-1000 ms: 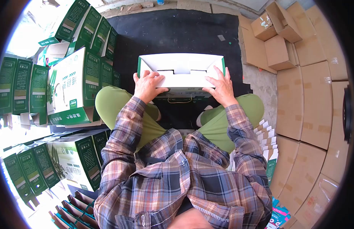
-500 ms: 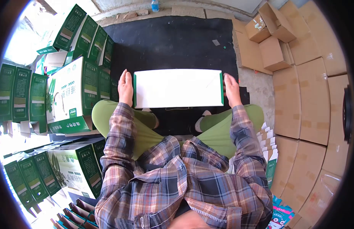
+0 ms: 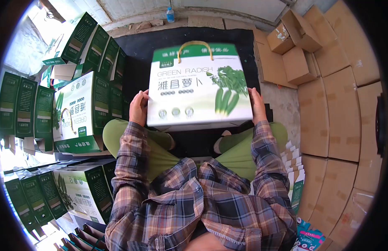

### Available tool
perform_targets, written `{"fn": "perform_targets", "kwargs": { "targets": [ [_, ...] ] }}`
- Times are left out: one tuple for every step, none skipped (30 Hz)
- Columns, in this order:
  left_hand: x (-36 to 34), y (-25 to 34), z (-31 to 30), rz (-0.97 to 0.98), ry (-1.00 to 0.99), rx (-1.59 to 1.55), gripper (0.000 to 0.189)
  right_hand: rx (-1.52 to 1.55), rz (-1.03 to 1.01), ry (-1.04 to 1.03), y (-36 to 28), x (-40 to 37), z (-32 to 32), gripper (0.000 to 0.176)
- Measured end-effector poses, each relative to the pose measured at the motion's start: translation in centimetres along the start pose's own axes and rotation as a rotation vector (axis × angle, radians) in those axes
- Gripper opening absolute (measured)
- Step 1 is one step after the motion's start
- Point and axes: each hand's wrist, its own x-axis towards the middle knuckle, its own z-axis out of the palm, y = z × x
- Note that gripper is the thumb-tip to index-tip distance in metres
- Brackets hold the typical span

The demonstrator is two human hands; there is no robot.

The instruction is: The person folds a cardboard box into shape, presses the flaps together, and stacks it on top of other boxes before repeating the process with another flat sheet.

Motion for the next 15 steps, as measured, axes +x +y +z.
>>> {"fn": "perform_targets", "kwargs": {
  "targets": [
    [0.0, -0.2, -0.3, -0.007, 0.048, -0.031, 0.031, 0.049, 0.039, 0.033, 0.5, 0.5, -0.7, 0.043],
    [0.3, -0.2, -0.5, -0.063, 0.113, -0.041, 0.032, 0.019, 0.063, 0.073, 0.2, 0.5, -0.5, 0.042],
    [0.4, -0.5, -0.5, -0.096, 0.098, 0.043, 0.044, -0.011, 0.091, 0.117, -0.1, 0.2, -0.2, 0.042],
    [0.4, -1.1, -0.4, -0.143, 0.115, 0.11, 0.049, -0.057, 0.132, 0.109, 0.0, 0.2, -0.3, 0.043],
    [0.4, -1.2, -0.1, -0.188, 0.131, 0.179, 0.055, -0.081, 0.163, 0.1, 0.1, 0.0, 0.0, 0.042],
    [0.5, -1.6, -0.1, -0.251, 0.155, 0.221, 0.058, -0.126, 0.207, 0.087, 0.7, 0.0, -0.2, 0.041],
    [0.4, -1.9, -0.1, -0.26, 0.15, 0.233, 0.055, -0.173, 0.252, 0.072, 1.3, 0.1, -0.3, 0.04],
    [0.6, -2.2, -0.6, -0.28, 0.137, 0.24, 0.053, -0.223, 0.324, 0.077, 1.9, 0.3, -0.6, 0.037],
    [0.5, -2.6, -1.2, -0.308, 0.126, 0.251, 0.052, -0.221, 0.341, 0.083, 2.7, 0.1, -1.0, 0.037],
    [0.5, -3.1, -1.6, -0.319, 0.129, 0.255, 0.052, -0.252, 0.343, 0.016, 3.3, 0.1, -1.4, 0.037],
    [0.3, -2.9, -1.2, -0.335, 0.112, 0.273, 0.053, -0.284, 0.339, -0.053, 3.5, 0.1, -1.5, 0.036],
    [0.1, -2.7, -0.8, -0.352, 0.097, 0.29, 0.054, -0.301, 0.353, -0.049, 3.9, 0.1, -1.6, 0.035],
    [0.0, -2.6, -0.7, -0.36, 0.101, 0.292, 0.054, -0.3, 0.363, -0.048, 4.2, 0.1, -1.6, 0.035],
    [0.2, -2.4, -0.5, -0.401, 0.129, 0.354, 0.052, -0.343, 0.393, -0.08, 4.3, 0.1, -1.6, 0.036],
    [0.3, -2.4, -0.5, -0.442, 0.155, 0.415, 0.049, -0.387, 0.422, -0.111, 4.5, 0.1, -1.6, 0.038]
  ]
}}
